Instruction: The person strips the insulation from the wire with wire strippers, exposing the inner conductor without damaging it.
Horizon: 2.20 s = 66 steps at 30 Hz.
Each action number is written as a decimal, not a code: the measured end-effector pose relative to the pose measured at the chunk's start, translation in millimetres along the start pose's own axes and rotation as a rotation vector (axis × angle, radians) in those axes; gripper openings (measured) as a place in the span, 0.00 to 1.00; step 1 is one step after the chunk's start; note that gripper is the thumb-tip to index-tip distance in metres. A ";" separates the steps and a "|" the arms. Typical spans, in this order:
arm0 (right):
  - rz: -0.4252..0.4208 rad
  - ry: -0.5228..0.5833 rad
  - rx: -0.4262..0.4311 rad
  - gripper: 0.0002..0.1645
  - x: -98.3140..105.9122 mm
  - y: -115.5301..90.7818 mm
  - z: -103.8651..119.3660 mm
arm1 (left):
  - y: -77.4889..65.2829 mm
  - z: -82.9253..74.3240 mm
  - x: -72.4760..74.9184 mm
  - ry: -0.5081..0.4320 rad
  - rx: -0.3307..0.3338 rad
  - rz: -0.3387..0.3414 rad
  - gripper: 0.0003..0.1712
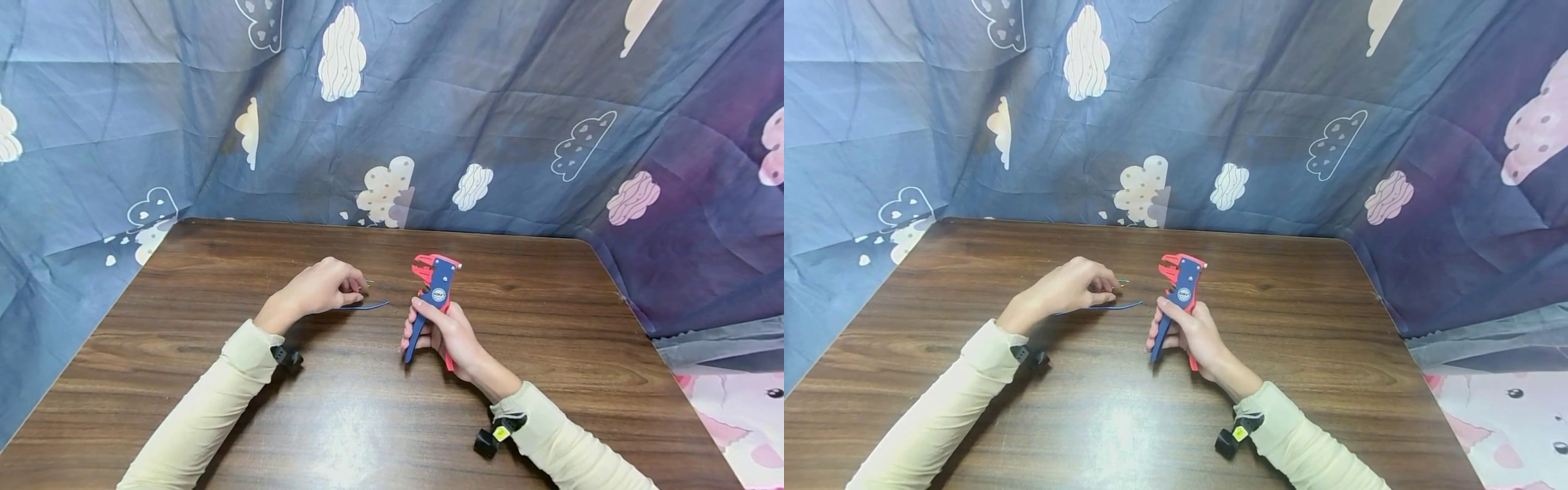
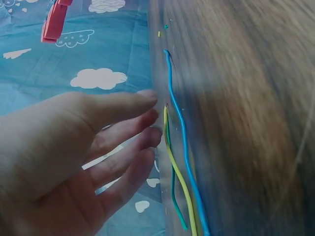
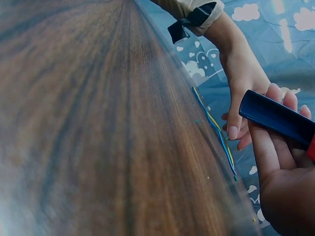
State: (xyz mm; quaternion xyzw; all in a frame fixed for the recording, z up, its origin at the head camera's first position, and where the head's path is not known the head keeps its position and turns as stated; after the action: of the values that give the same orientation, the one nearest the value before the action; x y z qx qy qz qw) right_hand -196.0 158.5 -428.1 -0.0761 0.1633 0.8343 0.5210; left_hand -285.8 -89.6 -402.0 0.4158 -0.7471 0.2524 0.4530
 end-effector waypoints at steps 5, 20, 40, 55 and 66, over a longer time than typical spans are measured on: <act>-0.007 0.005 -0.004 0.20 0.8 -0.2 -1.1 | -1.5 -5.3 -1.6 0.002 -0.023 0.038 0.05; 0.017 0.016 0.014 0.22 4.9 1.3 1.3 | 1.4 -8.0 -17.0 -0.053 -0.064 0.082 0.02; 0.025 0.035 0.004 0.27 8.5 1.9 1.5 | 5.1 -11.8 -11.3 -0.065 -0.136 -0.032 0.12; 0.092 0.087 -0.012 0.31 6.5 0.6 -2.8 | -4.6 -26.6 13.0 -0.143 -0.225 -0.200 0.09; 0.110 0.077 -0.039 0.35 7.5 -0.2 -5.3 | -7.2 -39.0 20.8 -0.162 -0.292 -0.296 0.08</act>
State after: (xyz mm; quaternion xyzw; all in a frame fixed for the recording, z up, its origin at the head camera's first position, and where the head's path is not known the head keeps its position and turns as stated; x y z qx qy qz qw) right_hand -199.4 163.1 -435.2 -0.1091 0.1709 0.8613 0.4659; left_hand -266.6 -72.2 -365.5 0.4699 -0.7405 0.0381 0.4791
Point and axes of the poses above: each hand's wrist, its own y-axis towards the middle knuckle, its own x-axis out of the back of the hand, z = x × y, the point moved 3 cm from there along y, towards the middle knuckle, and after that the axes turned 12 degrees about x, right-handed, at the moved point
